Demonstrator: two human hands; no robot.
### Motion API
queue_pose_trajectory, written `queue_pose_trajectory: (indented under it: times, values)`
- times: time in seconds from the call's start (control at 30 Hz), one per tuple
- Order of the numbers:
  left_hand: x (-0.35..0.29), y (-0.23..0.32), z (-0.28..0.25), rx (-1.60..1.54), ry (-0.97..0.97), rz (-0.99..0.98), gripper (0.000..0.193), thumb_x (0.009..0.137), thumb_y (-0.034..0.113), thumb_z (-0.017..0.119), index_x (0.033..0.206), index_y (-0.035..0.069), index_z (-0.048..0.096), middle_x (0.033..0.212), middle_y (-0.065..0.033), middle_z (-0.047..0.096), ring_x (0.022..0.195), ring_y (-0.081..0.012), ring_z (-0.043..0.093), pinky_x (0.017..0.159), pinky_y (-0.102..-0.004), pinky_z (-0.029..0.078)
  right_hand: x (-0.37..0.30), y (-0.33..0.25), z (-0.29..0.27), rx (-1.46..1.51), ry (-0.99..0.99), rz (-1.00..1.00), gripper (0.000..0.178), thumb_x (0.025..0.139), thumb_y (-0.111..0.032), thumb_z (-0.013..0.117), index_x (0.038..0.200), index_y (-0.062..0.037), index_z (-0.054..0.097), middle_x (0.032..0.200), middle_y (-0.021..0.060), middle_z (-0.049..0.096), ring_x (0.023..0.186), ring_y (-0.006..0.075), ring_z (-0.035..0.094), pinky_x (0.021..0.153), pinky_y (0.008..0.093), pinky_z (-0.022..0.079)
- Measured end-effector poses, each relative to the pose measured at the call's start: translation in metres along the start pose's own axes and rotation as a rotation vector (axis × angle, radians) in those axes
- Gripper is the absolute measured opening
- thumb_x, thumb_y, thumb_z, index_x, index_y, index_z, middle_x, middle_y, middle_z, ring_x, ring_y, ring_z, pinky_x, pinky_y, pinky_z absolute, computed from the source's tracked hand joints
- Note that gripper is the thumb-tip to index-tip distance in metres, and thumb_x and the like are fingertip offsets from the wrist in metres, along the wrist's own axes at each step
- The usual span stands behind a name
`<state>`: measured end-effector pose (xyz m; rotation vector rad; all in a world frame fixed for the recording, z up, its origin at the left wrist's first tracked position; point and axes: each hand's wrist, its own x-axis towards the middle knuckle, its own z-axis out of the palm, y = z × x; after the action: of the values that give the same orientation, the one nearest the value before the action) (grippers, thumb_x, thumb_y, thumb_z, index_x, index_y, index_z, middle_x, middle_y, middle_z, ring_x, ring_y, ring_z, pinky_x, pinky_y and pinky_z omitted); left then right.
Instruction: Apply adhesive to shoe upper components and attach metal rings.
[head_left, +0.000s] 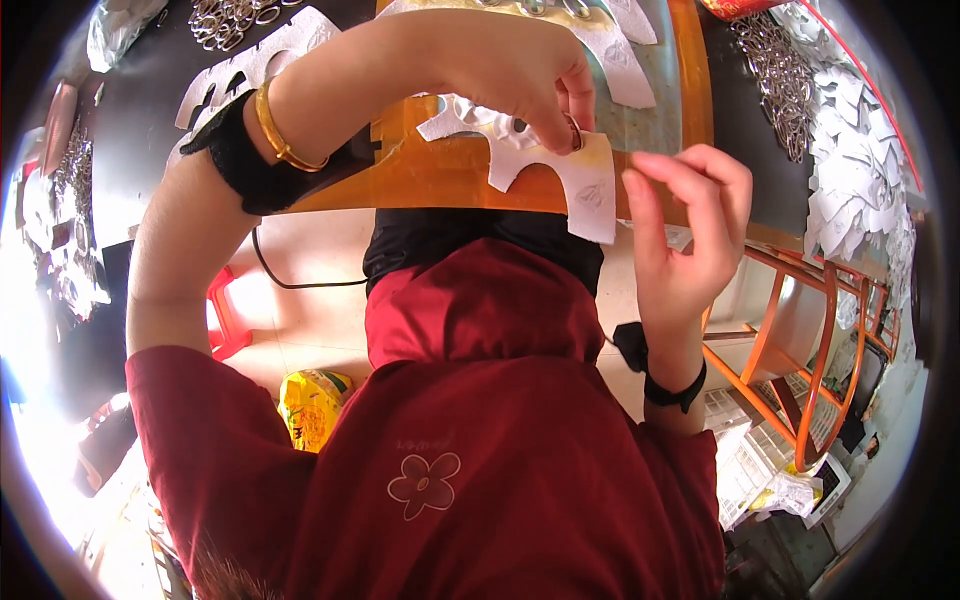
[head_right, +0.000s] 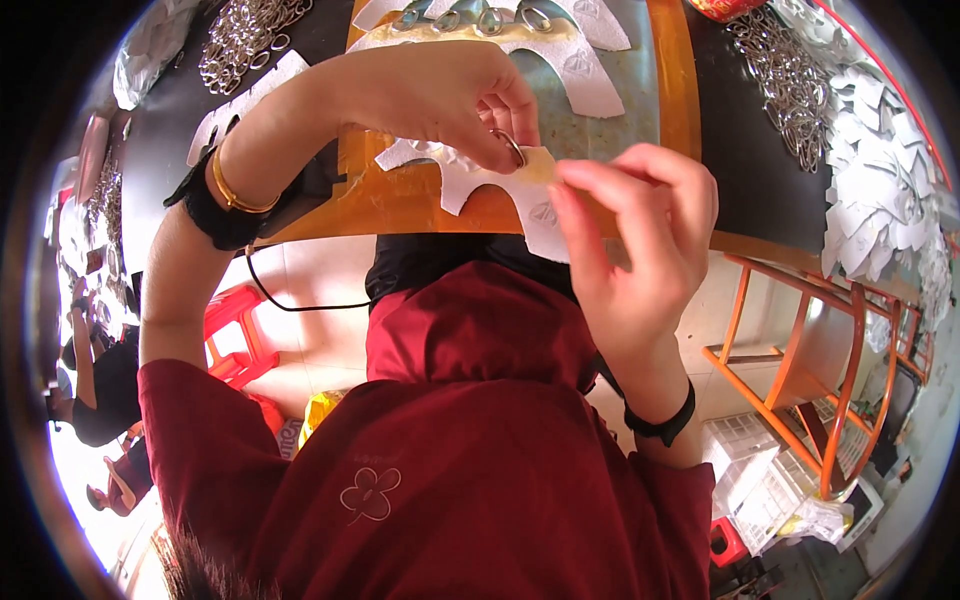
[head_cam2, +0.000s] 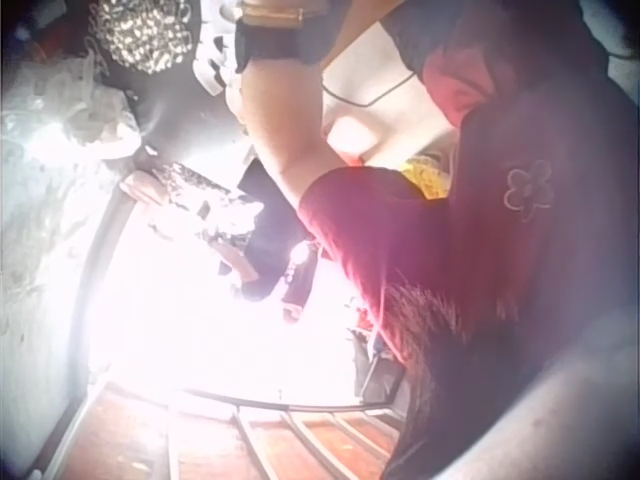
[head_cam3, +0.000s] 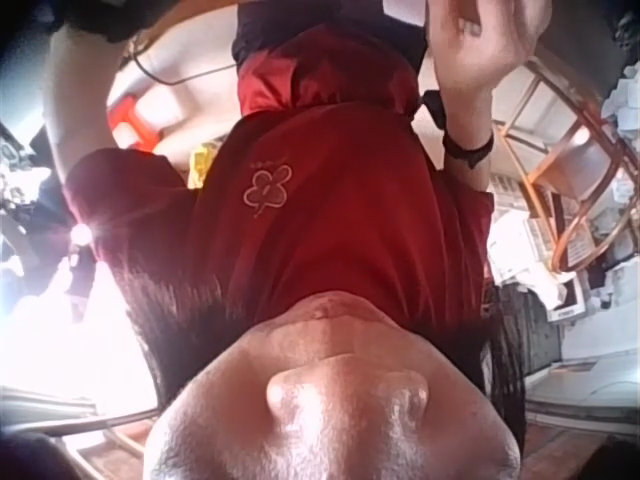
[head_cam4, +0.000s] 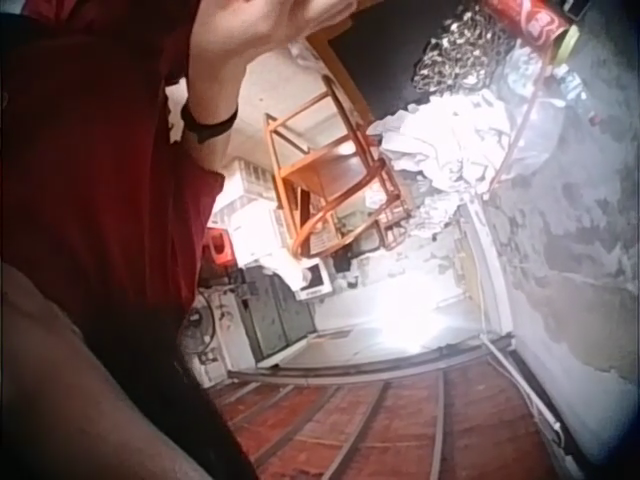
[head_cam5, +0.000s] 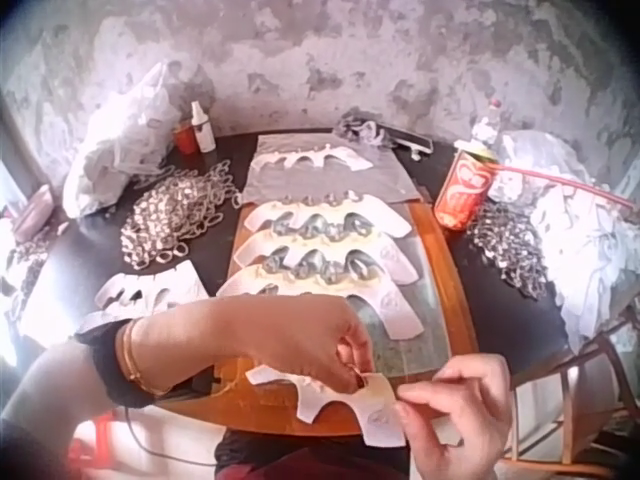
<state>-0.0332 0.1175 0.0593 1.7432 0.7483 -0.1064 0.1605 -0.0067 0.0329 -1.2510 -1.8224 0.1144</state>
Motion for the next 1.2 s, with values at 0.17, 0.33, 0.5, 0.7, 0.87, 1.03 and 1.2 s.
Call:
queue_pose_trajectory:
  times: [0.17,0.33,0.5,0.7,0.87,1.03,1.2]
  values:
    - [0.008,-0.019,0.008,0.069,0.129,0.095,0.020,0.077,0.012,0.077,0.091,-0.001,0.070,0.083,-0.0056,0.070,0.078,-0.0127,0.065,0.071,-0.0291,0.052,0.015,0.003,0.025,-0.048,-0.141,-0.183,0.018,0.072,-0.005,0.080,0.087,-0.0097,0.073,0.084,0.0015,0.056,0.079,0.0223,0.055,0.069,0.0355,0.046]
    - [0.002,-0.014,0.022,0.112,0.272,0.050,0.021,0.075,0.011,0.078,0.090,-0.001,0.069,0.082,-0.0084,0.070,0.078,-0.0179,0.067,0.071,-0.0309,0.053,0.017,0.010,0.023,-0.195,-0.184,-0.244,0.018,0.071,-0.008,0.078,0.088,-0.0118,0.074,0.081,-0.0015,0.055,0.077,0.0189,0.055,0.066,0.0340,0.046]
    - [0.003,-0.028,0.029,0.179,0.406,0.254,0.026,0.074,0.009,0.078,0.094,0.000,0.064,0.083,-0.0131,0.070,0.080,-0.0219,0.069,0.072,-0.0325,0.054,0.021,0.015,0.025,-0.131,-0.255,-0.263,0.018,0.072,-0.007,0.077,0.090,-0.0106,0.074,0.080,-0.0003,0.055,0.078,0.0194,0.056,0.069,0.0347,0.046]
    - [0.002,-0.029,0.037,0.209,0.493,0.229,0.043,0.072,0.008,0.080,0.104,0.003,0.051,0.083,-0.0166,0.070,0.078,-0.0250,0.070,0.070,-0.0336,0.055,0.020,0.010,0.027,-0.212,-0.316,-0.223,0.016,0.074,-0.006,0.075,0.090,-0.0075,0.072,0.082,0.0017,0.058,0.081,0.0214,0.057,0.072,0.0347,0.047]
    - [-0.001,-0.026,0.041,0.142,0.539,0.230,0.043,0.072,0.005,0.080,0.105,0.003,0.053,0.088,-0.0165,0.070,0.083,-0.0296,0.070,0.073,-0.0367,0.055,0.028,0.007,0.026,-0.216,-0.415,-0.168,0.009,0.077,-0.002,0.071,0.084,-0.0045,0.067,0.083,0.0067,0.058,0.085,0.0268,0.057,0.074,0.0389,0.048]
    - [-0.016,-0.011,0.070,0.444,0.841,0.379,0.050,0.070,0.003,0.080,0.113,0.006,0.053,0.103,-0.0117,0.065,0.100,-0.0310,0.062,0.085,-0.0400,0.048,0.028,0.017,0.026,-0.142,-0.462,-0.142,0.013,0.076,0.000,0.070,0.083,-0.0046,0.061,0.083,0.0079,0.056,0.086,0.0281,0.057,0.074,0.0409,0.049]
    - [-0.024,0.003,0.105,0.555,1.058,0.276,0.050,0.072,0.000,0.077,0.116,0.006,0.054,0.104,-0.0071,0.062,0.101,-0.0291,0.058,0.086,-0.0408,0.044,0.028,0.023,0.027,-0.076,-0.444,-0.203,0.018,0.075,0.000,0.071,0.083,-0.0054,0.056,0.082,0.0080,0.055,0.084,0.0274,0.058,0.072,0.0399,0.050]
